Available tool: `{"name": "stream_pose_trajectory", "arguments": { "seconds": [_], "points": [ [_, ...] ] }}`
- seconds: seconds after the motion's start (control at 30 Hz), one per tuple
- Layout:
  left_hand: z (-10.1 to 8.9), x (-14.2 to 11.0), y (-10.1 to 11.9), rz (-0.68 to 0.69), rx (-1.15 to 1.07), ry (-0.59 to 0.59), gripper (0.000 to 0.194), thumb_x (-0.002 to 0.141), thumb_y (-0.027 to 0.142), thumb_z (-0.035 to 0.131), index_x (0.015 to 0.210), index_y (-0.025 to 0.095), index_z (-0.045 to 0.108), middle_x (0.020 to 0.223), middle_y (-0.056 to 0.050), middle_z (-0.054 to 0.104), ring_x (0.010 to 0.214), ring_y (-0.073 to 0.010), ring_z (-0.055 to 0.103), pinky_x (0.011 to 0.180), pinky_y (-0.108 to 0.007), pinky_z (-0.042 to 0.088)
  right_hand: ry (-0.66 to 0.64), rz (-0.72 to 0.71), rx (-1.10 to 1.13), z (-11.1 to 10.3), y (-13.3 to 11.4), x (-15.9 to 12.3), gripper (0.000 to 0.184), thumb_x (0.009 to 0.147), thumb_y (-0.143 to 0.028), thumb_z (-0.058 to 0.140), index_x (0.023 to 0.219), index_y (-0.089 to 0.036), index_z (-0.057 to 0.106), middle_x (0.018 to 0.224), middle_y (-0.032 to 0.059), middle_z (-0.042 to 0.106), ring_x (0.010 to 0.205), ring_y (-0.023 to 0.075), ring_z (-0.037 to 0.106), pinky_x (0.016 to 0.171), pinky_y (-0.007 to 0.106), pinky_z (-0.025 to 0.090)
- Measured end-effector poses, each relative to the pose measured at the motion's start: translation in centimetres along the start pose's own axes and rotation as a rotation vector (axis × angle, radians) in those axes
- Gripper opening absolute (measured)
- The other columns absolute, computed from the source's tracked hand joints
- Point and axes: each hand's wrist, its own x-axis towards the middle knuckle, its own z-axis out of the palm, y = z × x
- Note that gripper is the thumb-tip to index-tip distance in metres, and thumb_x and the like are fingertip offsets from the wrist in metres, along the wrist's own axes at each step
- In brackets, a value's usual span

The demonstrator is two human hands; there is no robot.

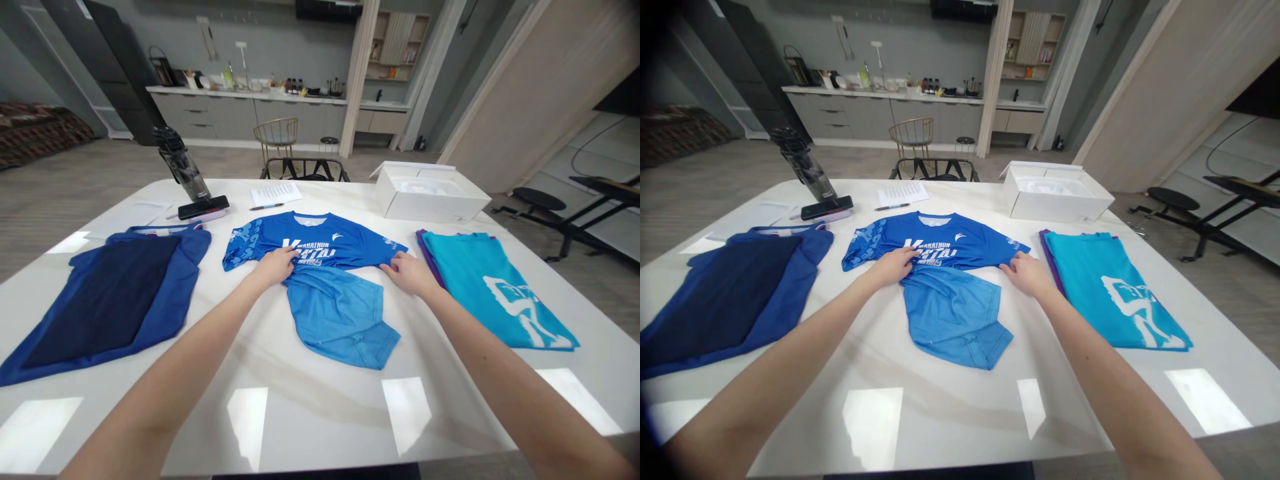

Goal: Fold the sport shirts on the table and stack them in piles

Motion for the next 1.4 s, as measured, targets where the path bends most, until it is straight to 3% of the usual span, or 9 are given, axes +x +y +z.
{"name": "stream_pose_trajectory", "arguments": {
  "seconds": [0.17,0.3,0.43,0.6,0.73,0.83,0.93,1.1,1.4],
  "points": [
    [-0.8,-0.6,0.1,-0.019,-0.018,0.106,0.035,0.095,0.023,0.045,0.115,0.026,0.074,0.124,-0.005,0.073,0.115,-0.0236,0.067,0.099,-0.034,0.053,0.115,0.151,0.033,-0.8,-1.6,1.6,0.054,0.105,-0.047,0.036,0.09,-0.015,0.076,0.107,0.0249,0.073,0.108,0.0377,0.068,0.095,0.049,0.049],
    [-0.7,0.7,-1.3,-0.259,0.047,0.267,0.04,0.102,0.035,0.04,0.128,0.022,0.068,0.142,-0.012,0.062,0.127,-0.0287,0.061,0.108,-0.041,0.048,0.072,0.139,0.279,-0.9,-5.8,6.5,0.048,0.102,-0.05,0.044,0.126,-0.017,0.07,0.128,0.0199,0.07,0.118,0.0338,0.066,0.102,0.046,0.049],
    [-0.3,2.0,-4.6,-0.482,0.034,0.176,0.056,0.104,0.049,0.033,0.144,0.018,0.058,0.156,-0.019,0.049,0.142,-0.0369,0.048,0.115,-0.054,0.039,-0.073,0.319,0.356,1.0,-8.5,10.5,0.071,0.1,-0.068,0.033,0.15,-0.023,0.055,0.156,0.0199,0.049,0.142,0.0426,0.046,0.109,0.071,0.035],
    [0.2,1.5,-9.3,-0.591,0.054,0.141,0.065,0.104,0.056,0.024,0.157,0.025,0.046,0.164,-0.017,0.04,0.152,-0.0409,0.034,0.121,-0.066,0.023,-0.147,0.406,0.28,3.4,-7.9,11.7,0.084,0.094,-0.081,0.024,0.165,-0.036,0.028,0.174,0.0096,0.015,0.155,0.0517,0.008,0.104,0.091,0.005],
    [0.4,1.1,-11.4,-0.742,0.172,0.219,0.072,0.103,0.053,0.029,0.154,0.007,0.047,0.16,-0.03,0.039,0.153,-0.047,0.029,0.121,-0.07,0.012,-0.179,0.381,0.232,3.8,-6.5,12.2,0.085,0.093,-0.083,0.016,0.166,-0.041,0.018,0.175,0.0021,0.006,0.157,0.049,0.0,0.105,0.09,-0.003],
    [0.4,1.6,-10.5,-0.627,0.248,0.3,0.064,0.103,0.037,0.032,0.155,0.001,0.043,0.164,-0.029,0.032,0.157,-0.0413,0.022,0.125,-0.065,0.009,-0.189,0.373,0.206,3.8,-5.9,12.8,0.084,0.092,-0.083,0.015,0.166,-0.043,0.016,0.176,-0.0003,0.005,0.157,0.048,0.0,0.107,0.089,-0.004],
    [0.5,2.6,-8.3,-0.431,0.16,0.278,0.061,0.104,0.031,0.026,0.16,0.01,0.038,0.169,-0.019,0.03,0.158,-0.0333,0.023,0.127,-0.059,0.016,-0.196,0.361,0.196,3.8,-5.6,13.2,0.085,0.091,-0.084,0.015,0.166,-0.043,0.016,0.176,-0.0019,0.005,0.157,0.0478,0.0,0.109,0.088,-0.003],
    [0.8,3.8,-7.4,-0.69,-0.1,0.076,0.076,0.1,0.067,0.021,0.164,0.029,0.032,0.173,-0.01,0.02,0.158,-0.0433,0.014,0.118,-0.079,0.013,-0.205,0.375,0.178,3.9,-5.5,13.3,0.089,0.089,-0.087,0.012,0.166,-0.044,0.014,0.175,-0.0032,0.004,0.157,0.0472,0.0,0.11,0.088,-0.001],
    [1.2,6.7,-10.4,-0.657,-0.129,0.065,0.081,0.095,0.075,0.02,0.165,0.035,0.028,0.174,-0.002,0.013,0.16,-0.0385,0.007,0.121,-0.074,0.001,-0.218,0.378,0.154,3.6,-5.0,15.0,0.087,0.089,-0.087,0.011,0.166,-0.045,0.012,0.175,-0.0034,0.003,0.158,0.0451,0.0,0.109,0.088,0.001]
  ]
}}
